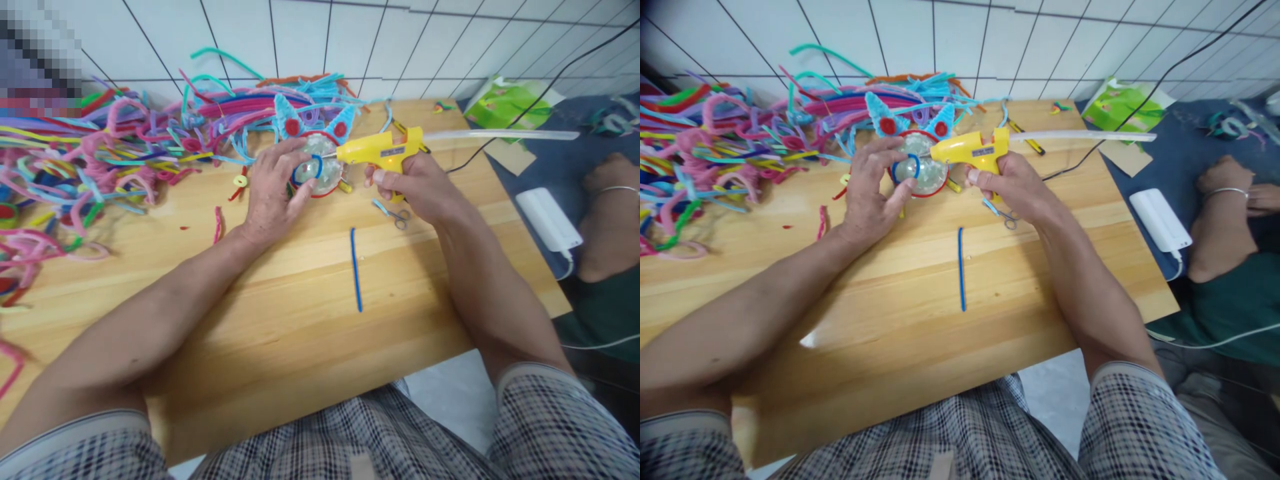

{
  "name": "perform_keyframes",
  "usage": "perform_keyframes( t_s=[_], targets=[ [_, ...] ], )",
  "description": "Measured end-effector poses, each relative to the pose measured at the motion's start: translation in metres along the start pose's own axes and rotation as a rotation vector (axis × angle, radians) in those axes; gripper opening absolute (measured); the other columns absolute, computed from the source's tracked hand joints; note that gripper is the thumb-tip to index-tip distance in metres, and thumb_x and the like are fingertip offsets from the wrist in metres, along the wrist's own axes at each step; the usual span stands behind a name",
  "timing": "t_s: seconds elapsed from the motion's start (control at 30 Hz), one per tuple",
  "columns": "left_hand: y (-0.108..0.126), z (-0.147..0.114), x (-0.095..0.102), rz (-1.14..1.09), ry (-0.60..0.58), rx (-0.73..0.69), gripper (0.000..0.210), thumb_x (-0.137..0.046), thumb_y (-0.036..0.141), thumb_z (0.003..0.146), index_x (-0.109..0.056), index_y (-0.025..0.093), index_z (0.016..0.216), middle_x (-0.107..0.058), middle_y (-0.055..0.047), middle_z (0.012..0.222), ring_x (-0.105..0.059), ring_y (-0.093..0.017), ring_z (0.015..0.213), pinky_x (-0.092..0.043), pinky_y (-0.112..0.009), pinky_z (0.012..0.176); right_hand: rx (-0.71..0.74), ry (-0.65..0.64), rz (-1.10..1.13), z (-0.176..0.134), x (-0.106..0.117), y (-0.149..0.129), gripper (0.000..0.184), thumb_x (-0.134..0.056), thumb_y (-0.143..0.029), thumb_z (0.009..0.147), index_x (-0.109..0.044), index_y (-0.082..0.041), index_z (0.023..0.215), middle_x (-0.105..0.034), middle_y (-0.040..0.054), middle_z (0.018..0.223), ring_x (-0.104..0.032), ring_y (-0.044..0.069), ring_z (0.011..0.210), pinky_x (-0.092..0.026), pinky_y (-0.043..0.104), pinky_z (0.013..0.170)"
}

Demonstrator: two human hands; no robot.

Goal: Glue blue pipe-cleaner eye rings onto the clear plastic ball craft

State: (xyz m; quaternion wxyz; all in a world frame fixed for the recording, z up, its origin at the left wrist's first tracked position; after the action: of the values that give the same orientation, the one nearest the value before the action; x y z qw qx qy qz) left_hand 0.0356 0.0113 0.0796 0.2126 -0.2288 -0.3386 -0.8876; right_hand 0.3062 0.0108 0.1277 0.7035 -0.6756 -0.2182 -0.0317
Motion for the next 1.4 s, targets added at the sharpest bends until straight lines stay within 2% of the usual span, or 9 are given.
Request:
perform_keyframes(
  t_s=[0.13, 0.27, 0.47, 0.67, 0.87, 1.0, 1.17, 1.3, 1.4],
  targets=[
    [-0.01, -0.001, -0.003, -0.071, -0.024, 0.033, 0.048, -0.062, 0.074, 0.11, -0.067, 0.043, 0.147, -0.073, 0.0, 0.167, -0.06, -0.038, 0.162, -0.042, -0.074, 0.14, -0.009, -0.001, -0.011, 0.0, -0.002, 0.0, 0.05, -0.102, -0.066, 0.083, -0.07, -0.029, 0.085, -0.071, 0.0034, 0.088, -0.061, 0.021, 0.076, -0.056, 0.036, 0.061],
    [-0.007, -0.001, -0.002, -0.049, -0.008, -0.021, 0.052, -0.069, 0.074, 0.108, -0.068, 0.041, 0.147, -0.073, -0.003, 0.167, -0.063, -0.038, 0.158, -0.045, -0.074, 0.138, -0.01, -0.003, -0.021, 0.001, -0.003, 0.001, 0.051, -0.102, -0.068, 0.082, -0.07, -0.029, 0.085, -0.07, 0.0029, 0.085, -0.061, 0.022, 0.078, -0.056, 0.036, 0.062],
    [-0.002, 0.0, 0.0, -0.037, -0.015, 0.014, 0.047, -0.059, 0.072, 0.112, -0.068, 0.042, 0.147, -0.074, -0.004, 0.166, -0.063, -0.039, 0.161, -0.044, -0.073, 0.139, 0.017, 0.005, 0.007, 0.001, -0.002, 0.0, 0.046, -0.1, -0.063, 0.087, -0.071, -0.028, 0.085, -0.073, 0.0027, 0.094, -0.06, 0.019, 0.075, -0.057, 0.035, 0.065],
    [-0.01, -0.002, -0.005, -0.076, -0.05, 0.034, 0.056, -0.057, 0.076, 0.11, -0.065, 0.042, 0.153, -0.073, -0.003, 0.167, -0.053, -0.039, 0.171, -0.038, -0.077, 0.142, -0.008, 0.019, 0.011, -0.001, 0.001, 0.001, 0.044, -0.101, -0.059, 0.087, -0.07, -0.028, 0.089, -0.071, 0.002, 0.091, -0.06, 0.019, 0.075, -0.054, 0.034, 0.062],
    [-0.008, -0.001, -0.004, -0.086, -0.039, 0.043, 0.053, -0.059, 0.077, 0.11, -0.068, 0.043, 0.149, -0.072, 0.001, 0.168, -0.056, -0.039, 0.166, -0.037, -0.076, 0.142, -0.024, 0.003, 0.005, -0.001, 0.0, 0.002, 0.049, -0.103, -0.064, 0.085, -0.07, -0.028, 0.088, -0.071, 0.0024, 0.089, -0.062, 0.021, 0.076, -0.056, 0.036, 0.064],
    [-0.003, 0.0, 0.0, -0.02, -0.018, -0.004, 0.041, -0.062, 0.066, 0.114, -0.069, 0.045, 0.148, -0.071, 0.001, 0.17, -0.062, -0.038, 0.161, -0.042, -0.074, 0.139, -0.008, 0.0, -0.004, -0.001, 0.001, 0.002, 0.052, -0.102, -0.071, 0.084, -0.072, -0.029, 0.088, -0.072, 0.0028, 0.09, -0.062, 0.022, 0.077, -0.058, 0.037, 0.063],
    [-0.007, -0.001, -0.005, -0.058, -0.084, 0.018, 0.049, -0.061, 0.069, 0.112, -0.064, 0.046, 0.156, -0.068, -0.001, 0.174, -0.054, -0.039, 0.171, -0.033, -0.078, 0.144, 0.007, -0.008, -0.004, 0.001, 0.0, 0.004, 0.051, -0.101, -0.07, 0.085, -0.071, -0.029, 0.088, -0.07, 0.0025, 0.087, -0.063, 0.022, 0.077, -0.058, 0.037, 0.065],
    [0.001, 0.001, 0.001, -0.007, -0.044, 0.01, 0.042, -0.057, 0.07, 0.115, -0.067, 0.048, 0.149, -0.07, -0.001, 0.171, -0.062, -0.036, 0.166, -0.044, -0.072, 0.141, 0.012, 0.009, -0.012, 0.002, -0.002, 0.004, 0.05, -0.1, -0.068, 0.087, -0.071, -0.028, 0.088, -0.071, 0.0025, 0.088, -0.062, 0.021, 0.077, -0.057, 0.037, 0.066],
    [0.011, 0.002, 0.004, 0.032, -0.025, -0.022, 0.044, -0.053, 0.069, 0.117, -0.069, 0.041, 0.147, -0.072, -0.004, 0.169, -0.066, -0.036, 0.159, -0.046, -0.073, 0.138, 0.015, 0.004, -0.017, 0.001, -0.002, 0.002, 0.053, -0.1, -0.072, 0.085, -0.071, -0.028, 0.088, -0.071, 0.0025, 0.089, -0.061, 0.021, 0.076, -0.058, 0.036, 0.064]
  ],
)
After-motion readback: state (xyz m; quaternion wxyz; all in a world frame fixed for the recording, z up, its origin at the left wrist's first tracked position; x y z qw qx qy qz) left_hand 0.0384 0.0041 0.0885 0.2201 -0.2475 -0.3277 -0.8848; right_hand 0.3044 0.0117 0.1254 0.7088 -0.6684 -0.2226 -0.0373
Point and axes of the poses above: each hand's wrist, its own z-axis towards the middle knuckle, its own x-axis out of the back of the hand, y = z × x, the point moved 7 cm from there along z, towards the middle knuckle
